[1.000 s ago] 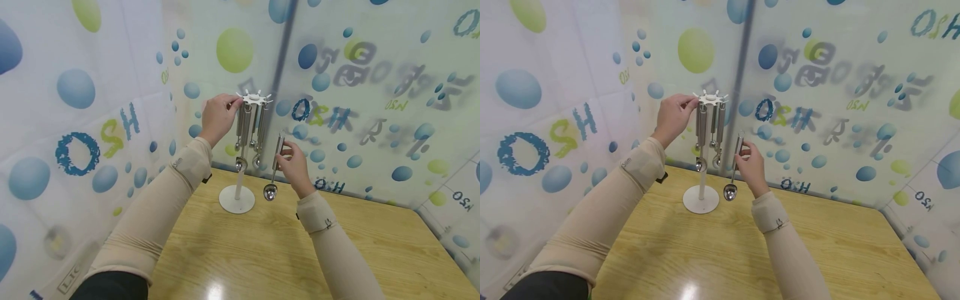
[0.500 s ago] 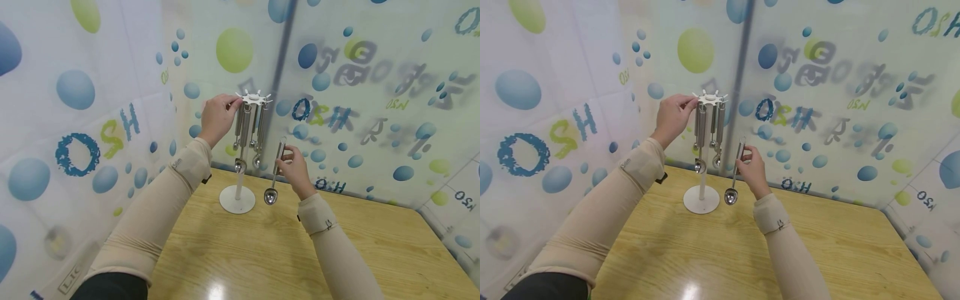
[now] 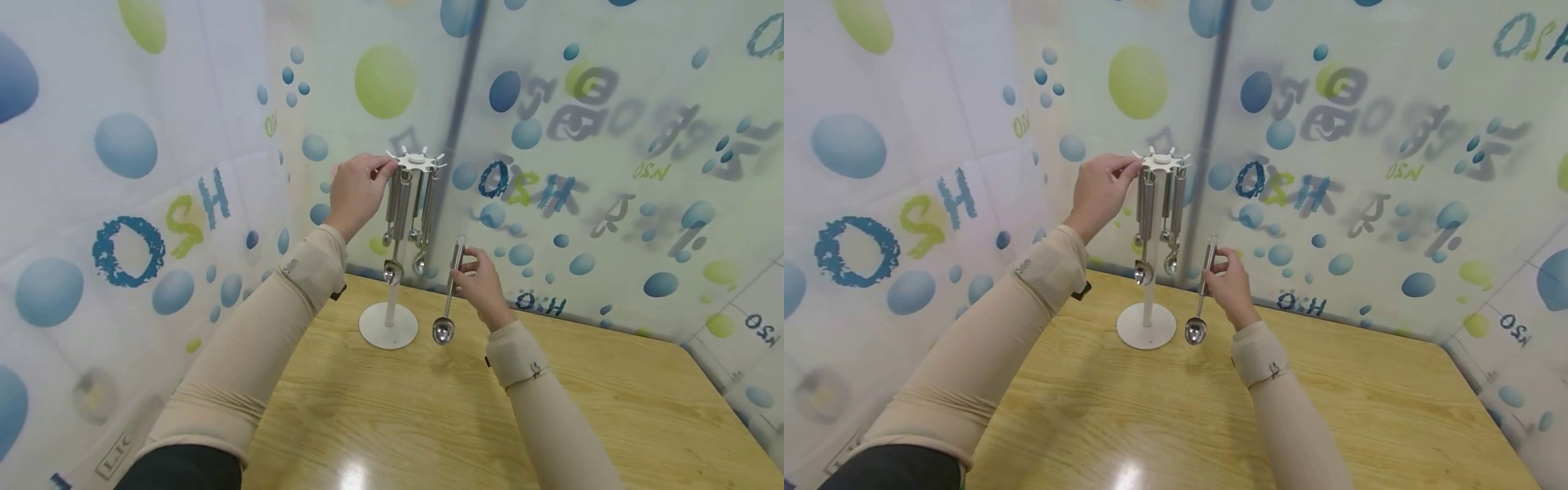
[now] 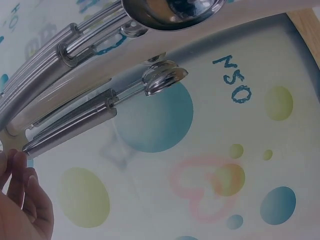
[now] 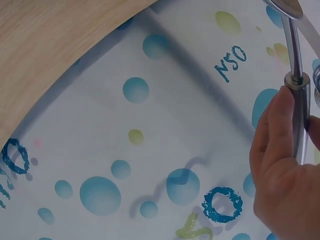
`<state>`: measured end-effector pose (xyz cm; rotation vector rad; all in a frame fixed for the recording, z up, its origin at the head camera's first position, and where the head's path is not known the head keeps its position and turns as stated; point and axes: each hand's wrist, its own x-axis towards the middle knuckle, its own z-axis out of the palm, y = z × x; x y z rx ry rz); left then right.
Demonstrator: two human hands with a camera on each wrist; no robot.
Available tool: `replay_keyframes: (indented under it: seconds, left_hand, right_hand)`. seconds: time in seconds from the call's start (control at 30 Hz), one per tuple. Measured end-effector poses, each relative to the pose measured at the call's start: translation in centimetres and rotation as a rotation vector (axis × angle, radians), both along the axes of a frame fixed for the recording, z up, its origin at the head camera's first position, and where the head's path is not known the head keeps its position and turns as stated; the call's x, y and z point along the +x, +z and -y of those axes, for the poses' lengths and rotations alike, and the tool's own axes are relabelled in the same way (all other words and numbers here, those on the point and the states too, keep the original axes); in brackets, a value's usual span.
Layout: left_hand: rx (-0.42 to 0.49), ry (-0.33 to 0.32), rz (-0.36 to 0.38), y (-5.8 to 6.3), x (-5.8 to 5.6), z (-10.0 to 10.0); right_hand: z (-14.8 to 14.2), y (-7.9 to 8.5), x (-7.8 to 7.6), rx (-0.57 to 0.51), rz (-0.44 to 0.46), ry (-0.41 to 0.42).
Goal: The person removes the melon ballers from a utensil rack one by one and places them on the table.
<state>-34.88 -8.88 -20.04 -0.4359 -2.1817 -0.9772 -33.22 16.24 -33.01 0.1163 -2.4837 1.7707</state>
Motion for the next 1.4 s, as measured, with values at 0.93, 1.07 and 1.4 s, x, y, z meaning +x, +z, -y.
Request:
replay_keyframes:
  seconds: [0.93,1.07,1.4]
  left_hand:
    - [-0.005,0.009,0.003,-0.1,0.2,0.2]
    - [-0.011,0.006,-0.003,-0.1,0.2,0.2]
    - [-0.001,0.008,-0.005,0.0,0.1,0.2]
  right_hand:
    - [0.8,-4.0,-0.8,-0.021,0.211,0.04]
    - [0.8,-4.7,-1.0,-0.02,0.224,0.047]
    - [0.9,-6.7,-2.1,0.004,0.244,0.037]
